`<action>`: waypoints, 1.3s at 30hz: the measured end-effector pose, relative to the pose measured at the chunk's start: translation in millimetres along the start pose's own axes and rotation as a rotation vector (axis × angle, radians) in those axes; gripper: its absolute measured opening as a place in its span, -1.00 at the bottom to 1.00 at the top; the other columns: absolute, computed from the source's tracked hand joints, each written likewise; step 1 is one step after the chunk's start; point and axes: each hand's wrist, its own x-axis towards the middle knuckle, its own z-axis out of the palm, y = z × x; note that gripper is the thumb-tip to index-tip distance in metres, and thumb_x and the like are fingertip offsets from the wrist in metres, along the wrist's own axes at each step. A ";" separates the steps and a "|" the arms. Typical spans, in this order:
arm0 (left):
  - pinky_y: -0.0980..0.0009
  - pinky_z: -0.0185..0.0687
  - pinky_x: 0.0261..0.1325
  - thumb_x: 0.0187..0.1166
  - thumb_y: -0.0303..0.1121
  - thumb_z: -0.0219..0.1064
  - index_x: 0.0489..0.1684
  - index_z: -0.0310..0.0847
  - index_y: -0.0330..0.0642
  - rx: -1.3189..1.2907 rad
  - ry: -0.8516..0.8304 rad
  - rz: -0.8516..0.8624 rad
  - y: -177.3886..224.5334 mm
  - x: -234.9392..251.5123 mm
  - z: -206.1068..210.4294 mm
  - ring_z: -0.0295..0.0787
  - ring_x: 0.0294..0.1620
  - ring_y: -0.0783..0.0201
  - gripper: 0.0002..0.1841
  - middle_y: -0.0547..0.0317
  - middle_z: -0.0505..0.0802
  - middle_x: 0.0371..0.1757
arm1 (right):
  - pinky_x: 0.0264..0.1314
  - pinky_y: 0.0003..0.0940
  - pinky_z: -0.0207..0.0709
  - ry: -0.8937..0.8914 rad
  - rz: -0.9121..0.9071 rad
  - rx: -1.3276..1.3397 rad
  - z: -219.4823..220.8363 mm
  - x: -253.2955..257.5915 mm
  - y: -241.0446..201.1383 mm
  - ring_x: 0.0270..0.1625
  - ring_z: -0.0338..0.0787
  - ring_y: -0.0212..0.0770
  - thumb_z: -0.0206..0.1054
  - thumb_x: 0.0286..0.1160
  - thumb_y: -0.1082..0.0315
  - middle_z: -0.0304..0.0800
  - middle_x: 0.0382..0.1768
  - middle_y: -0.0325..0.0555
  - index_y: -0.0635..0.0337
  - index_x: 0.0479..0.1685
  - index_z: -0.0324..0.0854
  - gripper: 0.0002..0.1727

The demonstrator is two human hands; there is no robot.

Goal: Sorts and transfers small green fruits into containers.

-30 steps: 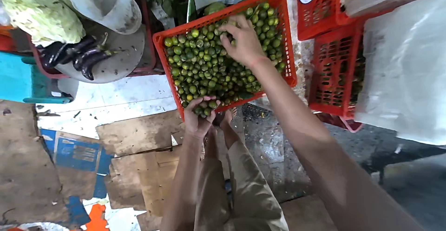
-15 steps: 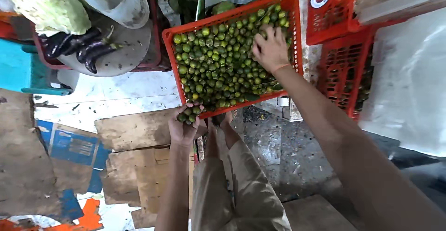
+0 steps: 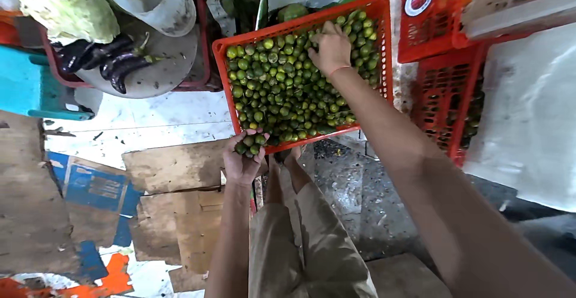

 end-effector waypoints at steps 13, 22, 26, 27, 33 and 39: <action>0.35 0.82 -0.40 0.81 -0.17 -0.10 0.00 0.74 -0.24 0.069 -0.001 -0.095 -24.7 8.5 10.6 0.93 -0.20 0.07 -0.55 -0.17 0.88 0.05 | 0.49 0.33 0.35 -0.027 -0.213 -0.215 -1.6 13.9 7.5 0.56 0.50 0.32 0.29 0.57 0.06 0.53 0.51 0.20 0.31 0.31 0.64 -0.48; 0.33 0.85 -0.30 0.83 -0.19 -0.13 0.02 0.75 -0.30 0.088 -0.045 -0.190 -40.8 9.6 28.9 0.91 -0.20 0.06 -0.51 -0.22 0.87 0.03 | -0.10 -0.27 0.85 0.282 -0.137 0.911 -12.8 -126.7 -3.1 -0.16 0.88 -0.26 0.50 0.39 0.37 0.84 -0.13 -0.06 0.27 0.27 0.58 -0.55; 0.21 0.89 -0.15 0.82 -0.19 -0.05 0.00 0.70 -0.28 0.084 0.001 -0.239 -47.5 10.5 49.3 0.91 -0.23 0.06 -0.59 -0.14 0.86 -0.10 | 0.02 -0.31 0.85 0.208 -0.247 0.775 -0.2 -219.3 -23.2 -0.11 0.90 -0.28 0.53 0.47 0.30 0.89 -0.07 -0.03 0.26 0.17 0.77 -0.65; 0.24 0.89 -0.19 0.82 -0.18 -0.05 -0.01 0.70 -0.26 0.105 -0.003 -0.240 -48.4 10.6 53.7 0.89 -0.28 0.10 -0.59 -0.10 0.86 -0.14 | 0.02 -0.34 0.84 0.259 -0.277 0.710 5.9 -231.7 -27.4 -0.08 0.91 -0.28 0.53 0.48 0.28 0.90 -0.05 -0.04 0.23 0.15 0.79 -0.67; 0.39 0.80 -0.19 0.78 -0.11 0.01 -0.04 0.77 -0.18 0.145 -0.141 -0.246 -60.4 17.2 58.0 0.84 -0.25 0.29 -0.58 0.05 0.88 -0.13 | 0.24 -0.21 0.71 0.415 -0.411 0.407 18.8 -249.4 -47.1 0.13 0.85 -0.12 0.44 0.59 0.18 0.91 0.07 -0.10 0.10 0.12 0.84 -0.72; 0.42 0.78 -0.44 0.78 -0.23 -0.03 -0.16 0.71 -0.26 0.056 -0.124 -0.204 -54.9 20.3 62.1 0.88 -0.34 0.16 -0.61 -0.14 0.86 -0.06 | 0.43 0.01 0.63 0.390 -0.071 0.497 -7.2 -168.6 4.6 0.37 0.76 0.01 0.26 0.68 0.10 0.82 0.30 0.01 0.06 0.30 0.78 -0.60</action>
